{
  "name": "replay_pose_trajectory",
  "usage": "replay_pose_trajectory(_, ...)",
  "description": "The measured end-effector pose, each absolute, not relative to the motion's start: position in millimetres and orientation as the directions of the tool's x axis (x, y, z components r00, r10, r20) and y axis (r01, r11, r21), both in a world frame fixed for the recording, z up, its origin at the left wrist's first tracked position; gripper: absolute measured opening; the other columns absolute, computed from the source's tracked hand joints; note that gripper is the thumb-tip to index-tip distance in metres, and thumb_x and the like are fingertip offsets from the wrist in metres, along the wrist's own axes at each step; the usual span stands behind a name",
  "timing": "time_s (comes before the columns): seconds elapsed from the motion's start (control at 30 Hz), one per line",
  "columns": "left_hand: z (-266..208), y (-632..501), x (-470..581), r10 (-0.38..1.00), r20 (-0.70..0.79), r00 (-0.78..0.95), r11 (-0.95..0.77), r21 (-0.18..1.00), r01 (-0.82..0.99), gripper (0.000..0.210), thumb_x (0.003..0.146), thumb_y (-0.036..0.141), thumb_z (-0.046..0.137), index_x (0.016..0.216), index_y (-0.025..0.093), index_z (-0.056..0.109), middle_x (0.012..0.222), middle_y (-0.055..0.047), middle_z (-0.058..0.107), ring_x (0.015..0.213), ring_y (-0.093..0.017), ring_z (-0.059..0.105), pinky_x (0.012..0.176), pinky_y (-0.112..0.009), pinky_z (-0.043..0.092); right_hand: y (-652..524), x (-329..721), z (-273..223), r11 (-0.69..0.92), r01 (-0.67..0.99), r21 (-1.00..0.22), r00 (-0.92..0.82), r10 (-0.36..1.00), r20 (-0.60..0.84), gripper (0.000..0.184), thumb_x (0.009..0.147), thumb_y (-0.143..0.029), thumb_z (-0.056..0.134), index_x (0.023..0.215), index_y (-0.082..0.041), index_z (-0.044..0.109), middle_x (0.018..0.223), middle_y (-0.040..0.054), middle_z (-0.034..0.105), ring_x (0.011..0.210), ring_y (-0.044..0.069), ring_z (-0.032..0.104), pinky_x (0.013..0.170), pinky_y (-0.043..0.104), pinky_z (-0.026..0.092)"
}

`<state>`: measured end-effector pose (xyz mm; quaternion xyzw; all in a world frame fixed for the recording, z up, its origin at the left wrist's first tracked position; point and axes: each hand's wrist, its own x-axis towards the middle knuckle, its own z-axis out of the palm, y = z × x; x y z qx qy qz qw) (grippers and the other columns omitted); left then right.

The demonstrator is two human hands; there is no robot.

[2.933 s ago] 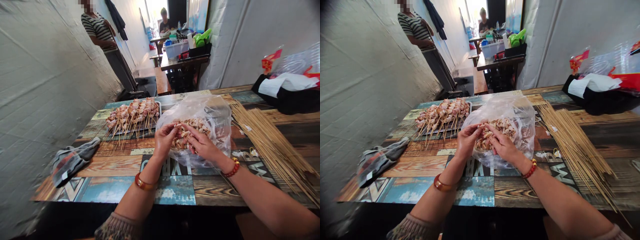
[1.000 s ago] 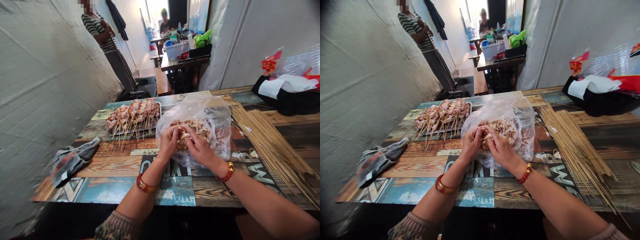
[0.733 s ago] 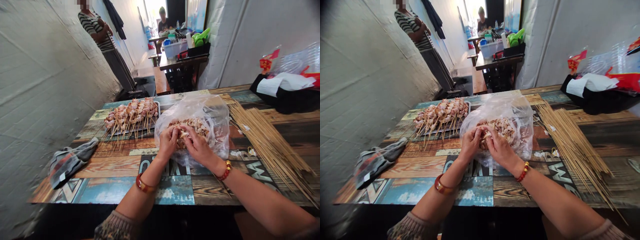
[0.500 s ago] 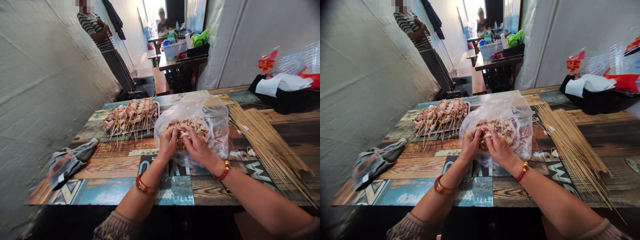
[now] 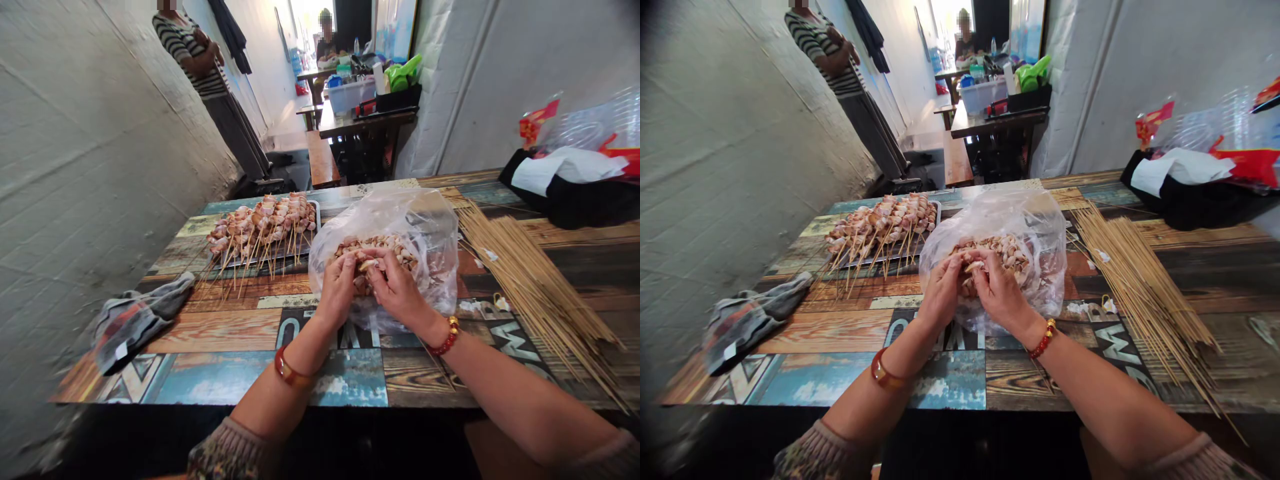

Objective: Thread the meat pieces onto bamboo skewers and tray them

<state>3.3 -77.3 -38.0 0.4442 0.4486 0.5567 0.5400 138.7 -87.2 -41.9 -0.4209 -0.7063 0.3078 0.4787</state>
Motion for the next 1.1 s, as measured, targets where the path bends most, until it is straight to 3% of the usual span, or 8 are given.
replay_pose_trajectory(0.1, -34.5, -72.9, -2.2, 0.992, -0.117, -0.047, 0.079, 0.868, -0.489, 0.04, 0.087, 0.052, 0.052, 0.103, 0.017, 0.063, 0.1, -0.01, 0.072, 0.083, -0.018, 0.068, 0.08, -0.033, 0.054, -88.2, 142.1, -40.7, 0.36, 0.195, -0.912, -0.183, 0.927, 0.327, 0.029, 0.098, -0.036, 0.04, 0.124, -0.025, 0.044, 0.082, 0.0029, 0.061, 0.053, 0.014, 0.058, 0.049, 0.029, 0.05)
replay_pose_trajectory(0.17, -32.7, -71.1, -5.2, 0.988, -0.148, -0.041, 0.102, 0.834, -0.543, 0.04, 0.086, 0.052, 0.054, 0.101, 0.016, 0.063, 0.101, -0.012, 0.072, 0.083, -0.016, 0.068, 0.082, -0.033, 0.054, -88.8, 143.8, -40.4, 0.307, 0.114, -0.945, -0.199, 0.939, 0.281, 0.03, 0.098, -0.04, 0.039, 0.125, -0.026, 0.041, 0.079, 0.0003, 0.058, 0.042, 0.01, 0.049, 0.04, 0.026, 0.043)
replay_pose_trajectory(0.4, -26.4, -81.3, 1.1, 0.992, 0.018, 0.128, 0.018, 0.961, -0.276, 0.032, 0.08, 0.04, 0.068, 0.099, 0.016, 0.071, 0.095, -0.007, 0.072, 0.083, -0.016, 0.064, 0.077, -0.026, 0.05, -91.4, 142.2, -40.4, 0.28, 0.113, -0.953, -0.223, 0.942, 0.25, 0.032, 0.097, -0.04, 0.042, 0.126, -0.027, 0.04, 0.072, -0.0015, 0.057, 0.041, 0.011, 0.05, 0.039, 0.027, 0.041)
replay_pose_trajectory(0.67, -15.4, -85.3, 1.4, 0.989, 0.136, 0.064, -0.13, 0.987, -0.092, 0.026, 0.084, 0.04, 0.062, 0.087, 0.015, 0.068, 0.081, -0.003, 0.065, 0.077, -0.014, 0.057, 0.071, -0.023, 0.045, -93.0, 140.9, -41.9, 0.203, 0.092, -0.975, -0.2, 0.963, 0.182, 0.027, 0.094, -0.04, 0.049, 0.115, -0.024, 0.042, 0.077, -0.001, 0.061, 0.041, 0.01, 0.053, 0.037, 0.024, 0.042)
replay_pose_trajectory(0.93, -15.1, -84.4, -5.2, 0.993, 0.101, 0.06, -0.096, 0.992, -0.082, 0.031, 0.076, 0.042, 0.07, 0.092, 0.016, 0.071, 0.089, -0.006, 0.069, 0.078, -0.016, 0.06, 0.071, -0.026, 0.046, -95.0, 142.5, -38.5, 0.132, 0.12, -0.984, -0.238, 0.966, 0.1, 0.031, 0.093, -0.045, 0.05, 0.111, -0.02, 0.048, 0.067, -0.0041, 0.059, 0.038, 0.008, 0.051, 0.033, 0.019, 0.037)
replay_pose_trajectory(1.1, -13.3, -85.4, -5.6, 0.995, 0.047, 0.09, -0.04, 0.996, -0.08, 0.033, 0.077, 0.045, 0.069, 0.088, 0.014, 0.071, 0.074, -0.003, 0.066, 0.066, -0.012, 0.055, 0.062, -0.023, 0.043, -95.2, 141.6, -36.1, 0.167, 0.114, -0.979, -0.281, 0.951, 0.13, 0.031, 0.094, -0.042, 0.049, 0.115, -0.019, 0.052, 0.066, -0.0035, 0.059, 0.039, 0.007, 0.05, 0.037, 0.02, 0.038)
